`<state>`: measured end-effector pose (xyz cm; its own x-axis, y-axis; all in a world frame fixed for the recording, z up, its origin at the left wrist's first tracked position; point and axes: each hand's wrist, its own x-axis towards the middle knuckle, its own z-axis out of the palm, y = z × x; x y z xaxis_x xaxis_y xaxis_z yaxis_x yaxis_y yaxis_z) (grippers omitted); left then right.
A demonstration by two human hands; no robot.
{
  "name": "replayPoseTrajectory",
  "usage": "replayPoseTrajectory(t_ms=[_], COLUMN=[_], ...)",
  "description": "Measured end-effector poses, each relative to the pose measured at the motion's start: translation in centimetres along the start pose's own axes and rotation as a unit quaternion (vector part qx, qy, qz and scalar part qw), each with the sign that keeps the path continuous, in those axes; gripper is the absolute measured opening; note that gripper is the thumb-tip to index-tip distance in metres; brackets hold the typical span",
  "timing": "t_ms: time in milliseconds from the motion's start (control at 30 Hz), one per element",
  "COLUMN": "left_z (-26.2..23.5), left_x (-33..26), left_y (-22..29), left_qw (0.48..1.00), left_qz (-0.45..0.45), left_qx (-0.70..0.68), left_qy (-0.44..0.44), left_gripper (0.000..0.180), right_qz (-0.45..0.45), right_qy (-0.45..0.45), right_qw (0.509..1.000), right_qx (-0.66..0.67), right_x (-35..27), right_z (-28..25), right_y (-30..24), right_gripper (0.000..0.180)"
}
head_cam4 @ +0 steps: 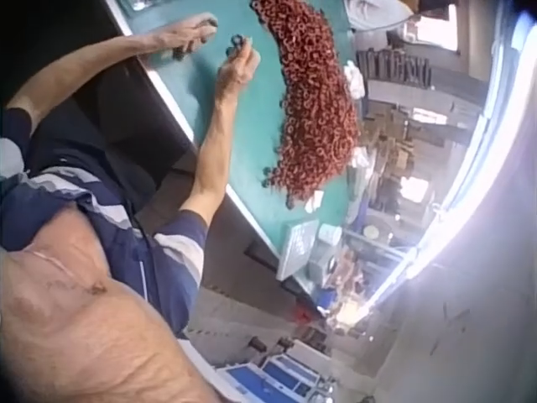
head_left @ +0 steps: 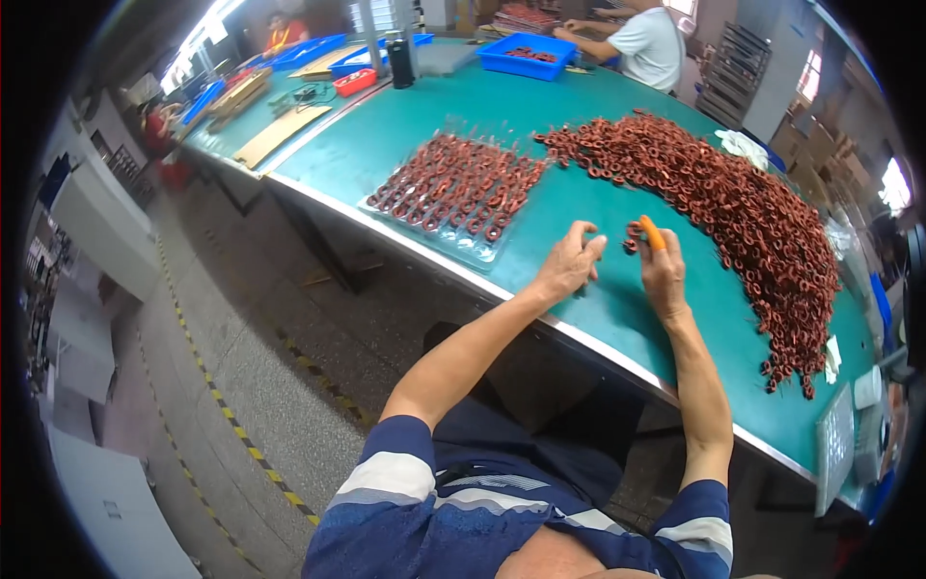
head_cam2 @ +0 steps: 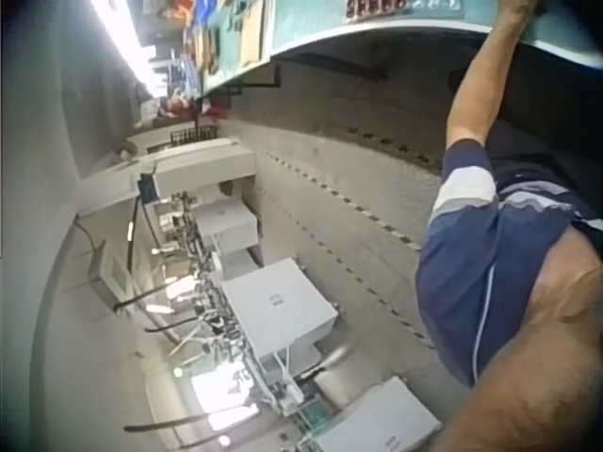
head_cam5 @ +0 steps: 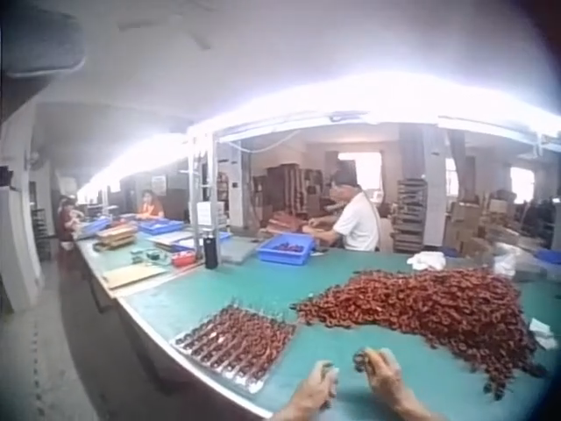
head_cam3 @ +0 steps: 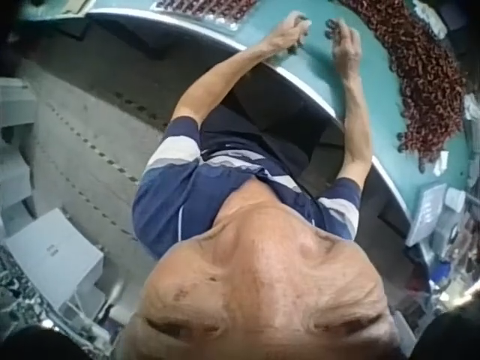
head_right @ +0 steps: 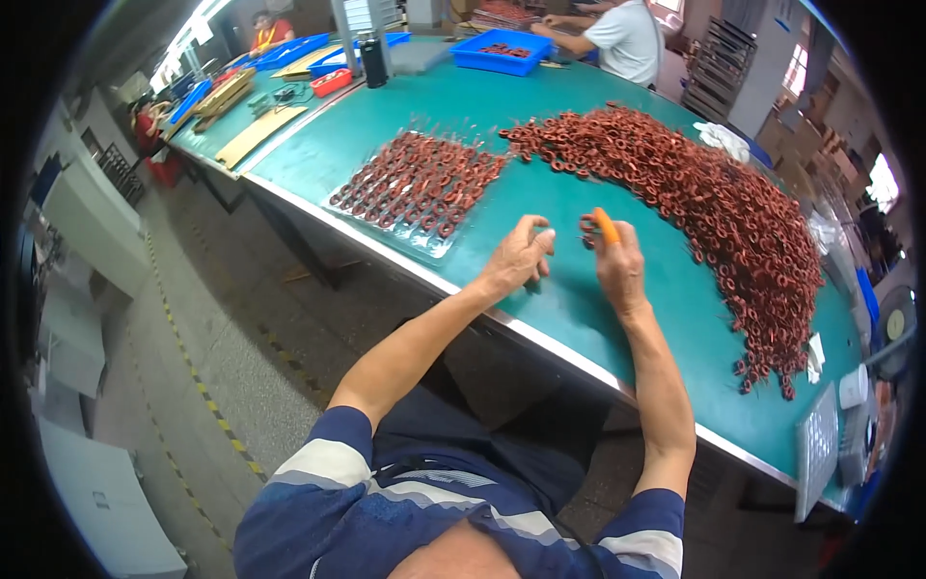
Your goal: Assembling and inspecting small copper wire coils by preparing leads and placing them into a transparent tray.
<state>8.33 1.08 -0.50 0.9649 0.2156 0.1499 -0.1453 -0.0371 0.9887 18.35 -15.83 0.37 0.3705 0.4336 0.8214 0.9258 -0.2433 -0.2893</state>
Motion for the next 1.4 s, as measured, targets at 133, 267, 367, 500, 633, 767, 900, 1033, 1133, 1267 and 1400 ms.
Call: replayPoseTrajectory(t_ms=[133,267,367,500,633,767,900,1033,1133,1267,1400], left_z=[0.3,0.8,0.6,0.3,0.0,0.3,0.2,0.2,0.4,1.1,1.7], left_x=[0.8,1.2,1.5,1.6,1.3,1.0,1.0,1.0,0.9,1.4,1.3], left_y=[0.5,0.0,0.2,0.3,0.0,0.0,0.4,0.6,0.4,-0.2,0.5], left_qw=[0.99,0.986,0.98,0.974,0.965,0.965,0.958,0.945,0.951,0.99,0.98], left_qz=[-0.014,-0.019,-0.048,-0.039,-0.033,-0.044,-0.056,-0.072,-0.079,-0.031,-0.045], left_qx=[-0.082,-0.124,-0.154,-0.192,-0.243,-0.233,-0.241,-0.283,-0.275,-0.137,-0.191], left_qy=[-0.111,-0.112,-0.118,-0.116,-0.095,-0.11,-0.142,-0.15,-0.116,-0.012,-0.017], left_gripper=[0.045,0.037,0.031,0.026,0.022,0.02,0.021,0.023,0.023,0.025,0.024], right_qz=[-0.105,-0.121,-0.099,0.088,0.186,0.296,0.326,0.329,0.222,-0.064,0.07], right_qy=[-0.015,-0.03,-0.031,-0.019,-0.001,-0.069,-0.06,-0.103,-0.081,-0.038,0.001], right_qw=[0.993,0.992,0.994,0.991,0.953,0.887,0.85,0.849,0.941,0.996,0.996], right_qx=[-0.041,-0.036,-0.022,0.102,0.238,0.348,0.41,0.399,0.241,-0.053,0.051], right_x=[0.1,0.3,0.0,0.2,0.4,0.4,0.8,0.7,1.0,1.0,1.3], right_z=[1.2,0.5,0.4,0.4,0.4,0.4,0.2,0.1,0.0,0.0,0.3], right_y=[-1.5,-1.5,-1.2,-1.5,-1.3,-1.1,-1.6,-1.7,-2.6,-3.5,-3.6], right_gripper=[0.033,0.036,0.039,0.046,0.042,0.029,0.023,0.02,0.018,0.009,0.01])
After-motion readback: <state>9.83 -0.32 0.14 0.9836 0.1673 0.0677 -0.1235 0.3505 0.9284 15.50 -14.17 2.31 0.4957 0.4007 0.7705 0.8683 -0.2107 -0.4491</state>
